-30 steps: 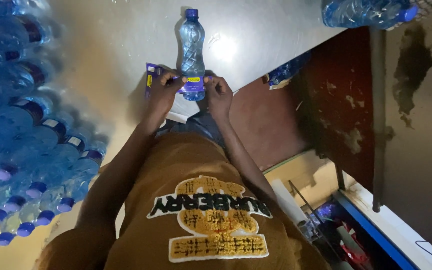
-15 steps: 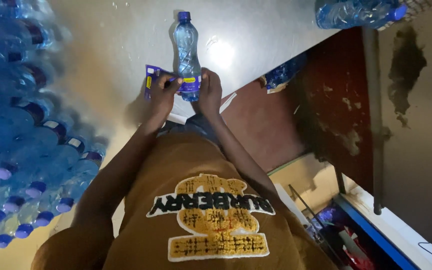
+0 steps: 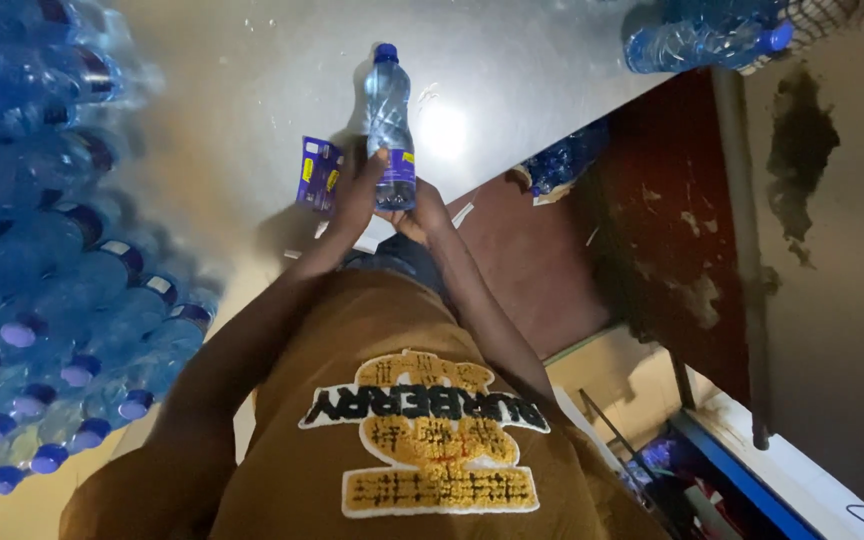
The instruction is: Manually applying adhesive labels to plastic water bottles by peeling them from a backing and wrapping them around the bottles.
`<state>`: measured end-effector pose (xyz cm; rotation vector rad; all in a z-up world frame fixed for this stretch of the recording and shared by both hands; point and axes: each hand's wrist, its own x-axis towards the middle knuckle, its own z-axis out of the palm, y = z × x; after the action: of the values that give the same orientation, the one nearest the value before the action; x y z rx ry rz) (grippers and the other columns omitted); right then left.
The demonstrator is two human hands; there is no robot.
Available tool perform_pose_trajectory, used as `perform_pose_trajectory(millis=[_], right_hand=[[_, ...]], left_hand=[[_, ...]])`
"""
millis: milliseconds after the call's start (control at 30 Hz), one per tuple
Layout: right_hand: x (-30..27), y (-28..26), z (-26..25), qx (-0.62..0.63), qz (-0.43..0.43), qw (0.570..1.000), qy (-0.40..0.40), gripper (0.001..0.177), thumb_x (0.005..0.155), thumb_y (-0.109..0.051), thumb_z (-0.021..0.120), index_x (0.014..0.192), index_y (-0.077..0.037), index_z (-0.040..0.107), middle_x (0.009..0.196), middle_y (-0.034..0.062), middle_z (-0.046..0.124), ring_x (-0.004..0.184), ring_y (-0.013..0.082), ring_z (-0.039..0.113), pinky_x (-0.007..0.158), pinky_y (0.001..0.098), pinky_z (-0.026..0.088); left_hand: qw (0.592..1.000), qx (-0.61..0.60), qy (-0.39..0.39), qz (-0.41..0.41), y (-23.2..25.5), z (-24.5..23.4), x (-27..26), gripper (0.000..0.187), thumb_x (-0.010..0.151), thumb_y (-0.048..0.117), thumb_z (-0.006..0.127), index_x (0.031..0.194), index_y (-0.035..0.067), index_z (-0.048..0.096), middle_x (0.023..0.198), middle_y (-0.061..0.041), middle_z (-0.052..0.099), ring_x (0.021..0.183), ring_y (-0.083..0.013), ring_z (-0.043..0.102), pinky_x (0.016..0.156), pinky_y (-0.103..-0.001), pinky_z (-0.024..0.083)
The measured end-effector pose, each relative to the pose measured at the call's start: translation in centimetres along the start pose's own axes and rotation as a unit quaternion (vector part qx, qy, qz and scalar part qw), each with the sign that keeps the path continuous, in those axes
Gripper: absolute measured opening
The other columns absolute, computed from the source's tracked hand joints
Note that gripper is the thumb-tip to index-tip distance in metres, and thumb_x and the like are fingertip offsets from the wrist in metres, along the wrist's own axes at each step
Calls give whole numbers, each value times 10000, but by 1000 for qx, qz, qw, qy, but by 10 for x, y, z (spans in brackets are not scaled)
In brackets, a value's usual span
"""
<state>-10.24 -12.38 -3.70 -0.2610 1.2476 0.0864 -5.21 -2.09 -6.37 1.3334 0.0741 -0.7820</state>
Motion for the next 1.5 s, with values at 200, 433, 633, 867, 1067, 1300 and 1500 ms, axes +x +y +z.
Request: perform_pose_trajectory(millis=[200,433,633,867,1067,1300,1500], right_hand=[[50,25,-75,-189,-35,974,-122,420,1123,-158,566,1492,29,495,1210,203,774,980,316,841,814,423,753],[9,34,-62,-406,-98,904,-93,466,1019,-93,738,1427,70,582,1033,254,802,824,311,851,774,437,724],[7,1,-78,-364,-228,896,-115,206,1111,-243,721,1247,-91,692,931,138,715,817,234,795,770,349,706],[-25,4,-49,-459,-252,847,-89,264,1096,-329,726,1225,-100,706,952,128,745,873,218,761,828,372,657],[-51,24,-16,-548,-220,804,-71,336,1066,-421,672,1189,-114,727,1060,127,758,991,254,769,900,405,614],[-97,16,31,-677,-151,720,29,459,1000,-606,445,1188,-255,671,1223,11,717,1120,178,657,932,359,473],[-41,33,38,-665,-410,623,-41,196,1069,-254,624,1057,-123,769,987,49,807,912,217,754,774,382,542]], left_hand=[[982,106,-82,-134,59,11,-3,1006,1024,867,597,1680,118,453,1680,-249,505,1520,-412,543,1244,-564,431],[992,111,-61,-5,50,-49,-15,771,1036,453,865,1590,49,514,1468,-238,590,1368,-439,623,1127,-587,544],[926,288,142,200,43,-153,-15,734,953,239,1024,1444,55,511,1236,-232,683,1077,-389,761,906,-499,640],[802,323,451,221,28,-236,-4,837,901,181,1141,1450,-8,538,1330,-219,712,1221,-362,775,1075,-519,585],[769,328,494,237,43,-236,15,775,805,92,1161,1324,22,589,1199,-194,740,1132,-370,773,1012,-508,599],[774,327,473,266,55,-231,23,536,947,-15,998,1149,66,508,976,-59,549,870,-179,567,860,-419,582],[760,297,479,323,13,-253,33,765,987,-57,1039,1511,60,493,1415,-147,558,1284,-309,625,1114,-435,567]])
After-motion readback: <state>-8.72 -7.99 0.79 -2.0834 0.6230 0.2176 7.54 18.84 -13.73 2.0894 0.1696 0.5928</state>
